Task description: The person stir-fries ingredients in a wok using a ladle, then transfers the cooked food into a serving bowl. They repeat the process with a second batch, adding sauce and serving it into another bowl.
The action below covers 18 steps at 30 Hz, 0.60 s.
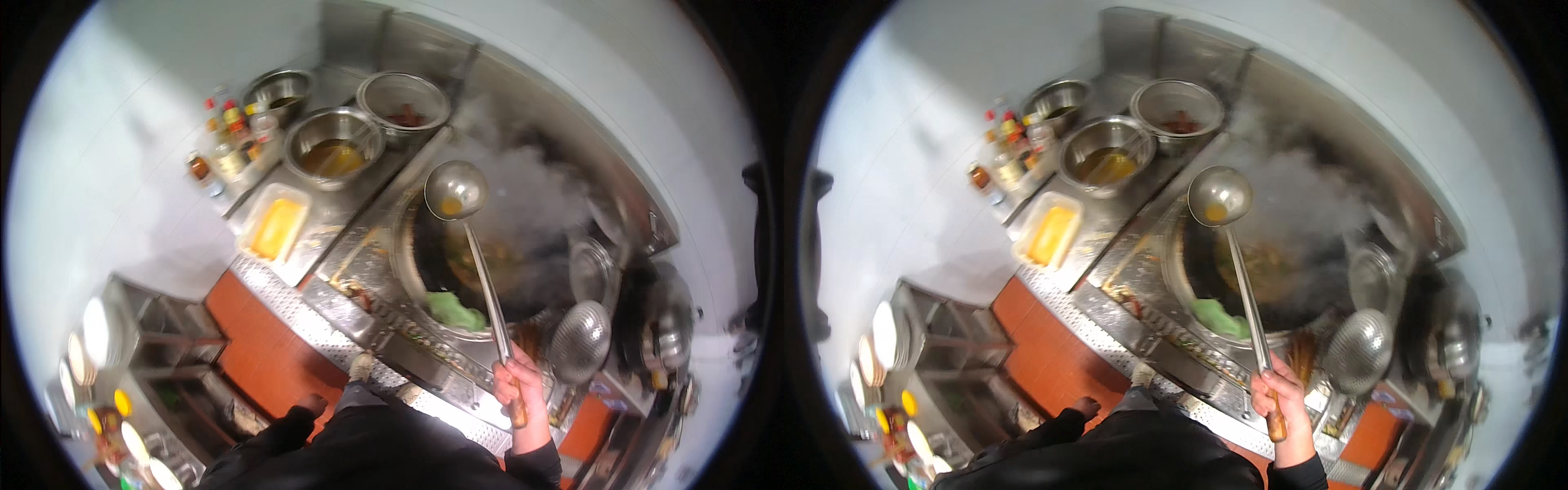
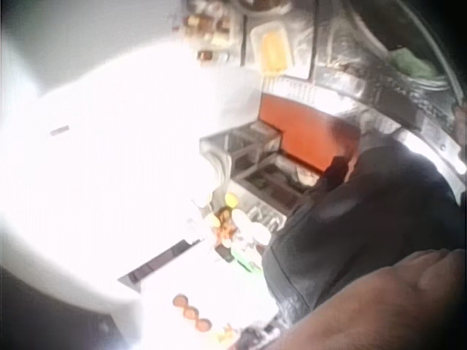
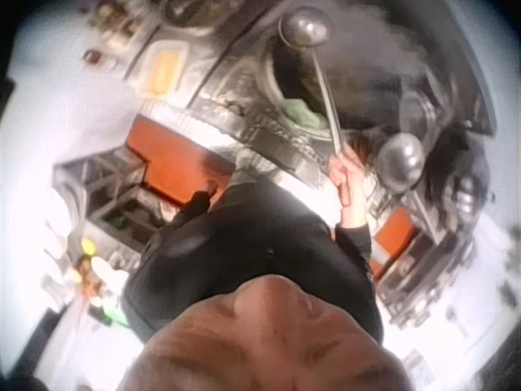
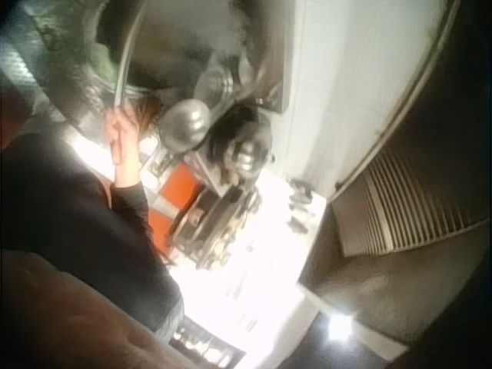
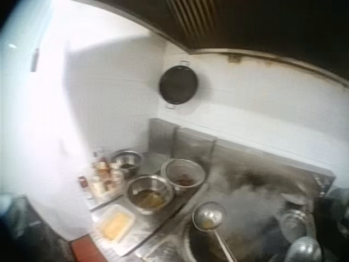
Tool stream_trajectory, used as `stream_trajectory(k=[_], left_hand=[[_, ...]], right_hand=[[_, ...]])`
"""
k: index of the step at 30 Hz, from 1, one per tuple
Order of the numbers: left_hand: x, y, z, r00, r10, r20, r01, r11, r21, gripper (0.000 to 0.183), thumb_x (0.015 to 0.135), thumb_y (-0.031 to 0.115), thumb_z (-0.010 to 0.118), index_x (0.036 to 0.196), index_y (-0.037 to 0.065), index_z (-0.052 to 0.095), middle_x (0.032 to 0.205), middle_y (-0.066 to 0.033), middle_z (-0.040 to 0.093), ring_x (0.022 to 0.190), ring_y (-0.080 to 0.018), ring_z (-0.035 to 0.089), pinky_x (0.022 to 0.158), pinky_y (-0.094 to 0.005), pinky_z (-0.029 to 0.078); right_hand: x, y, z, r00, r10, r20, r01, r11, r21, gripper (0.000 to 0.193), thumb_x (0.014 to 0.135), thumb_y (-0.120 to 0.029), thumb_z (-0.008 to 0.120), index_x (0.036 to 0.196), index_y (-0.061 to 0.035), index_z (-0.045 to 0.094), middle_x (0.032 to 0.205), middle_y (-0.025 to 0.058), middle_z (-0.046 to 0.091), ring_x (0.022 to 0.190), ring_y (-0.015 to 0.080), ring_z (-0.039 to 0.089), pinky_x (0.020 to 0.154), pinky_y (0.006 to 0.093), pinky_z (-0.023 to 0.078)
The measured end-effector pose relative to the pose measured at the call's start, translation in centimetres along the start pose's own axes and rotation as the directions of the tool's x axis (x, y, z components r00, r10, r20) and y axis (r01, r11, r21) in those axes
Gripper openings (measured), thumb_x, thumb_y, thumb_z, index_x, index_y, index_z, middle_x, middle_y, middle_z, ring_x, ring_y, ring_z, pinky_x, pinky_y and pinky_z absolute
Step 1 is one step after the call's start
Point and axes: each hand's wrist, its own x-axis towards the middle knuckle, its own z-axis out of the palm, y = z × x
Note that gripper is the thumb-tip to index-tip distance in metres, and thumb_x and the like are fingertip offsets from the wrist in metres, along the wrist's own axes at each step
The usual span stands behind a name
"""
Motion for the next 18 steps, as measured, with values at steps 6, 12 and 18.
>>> stream_trajectory(k=[6,12,18], left_hand=[[-0.1,-0.4,1.3,0.993,-0.090,-0.076,0.073,0.978,-0.196,0.029,0.085,0.025,0.058,0.091,0.000,0.071,0.094,-0.0181,0.071,0.081,-0.0329,0.070,0.076,-0.0428,0.054],[-1.5,-3.4,2.1,0.989,0.126,-0.083,-0.113,0.983,0.146,0.026,0.088,0.022,0.055,0.082,0.000,0.067,0.088,-0.0163,0.069,0.082,-0.0295,0.069,0.075,-0.0418,0.055],[-3.8,-2.9,0.9,0.952,-0.300,0.060,0.302,0.891,-0.339,0.031,0.084,0.025,0.058,0.091,-0.002,0.071,0.088,-0.0188,0.072,0.084,-0.0312,0.070,0.078,-0.0414,0.053]], right_hand=[[5.4,2.4,6.8,0.958,0.272,0.094,-0.259,0.957,-0.128,0.055,0.095,-0.008,0.053,0.148,-0.0141,0.038,0.066,0.0015,0.043,0.044,0.0091,0.040,0.040,0.0251,0.031],[12.2,7.0,12.9,0.932,0.293,0.213,-0.048,0.683,-0.729,0.059,0.096,-0.013,0.058,0.151,-0.0130,0.036,0.068,0.0034,0.051,0.049,0.0119,0.051,0.047,0.0290,0.043],[12.1,7.5,10.6,0.926,-0.166,0.339,0.355,0.079,-0.932,0.068,0.092,-0.016,0.065,0.152,-0.0153,0.034,0.074,0.0054,0.062,0.056,0.0130,0.059,0.058,0.0280,0.048]])
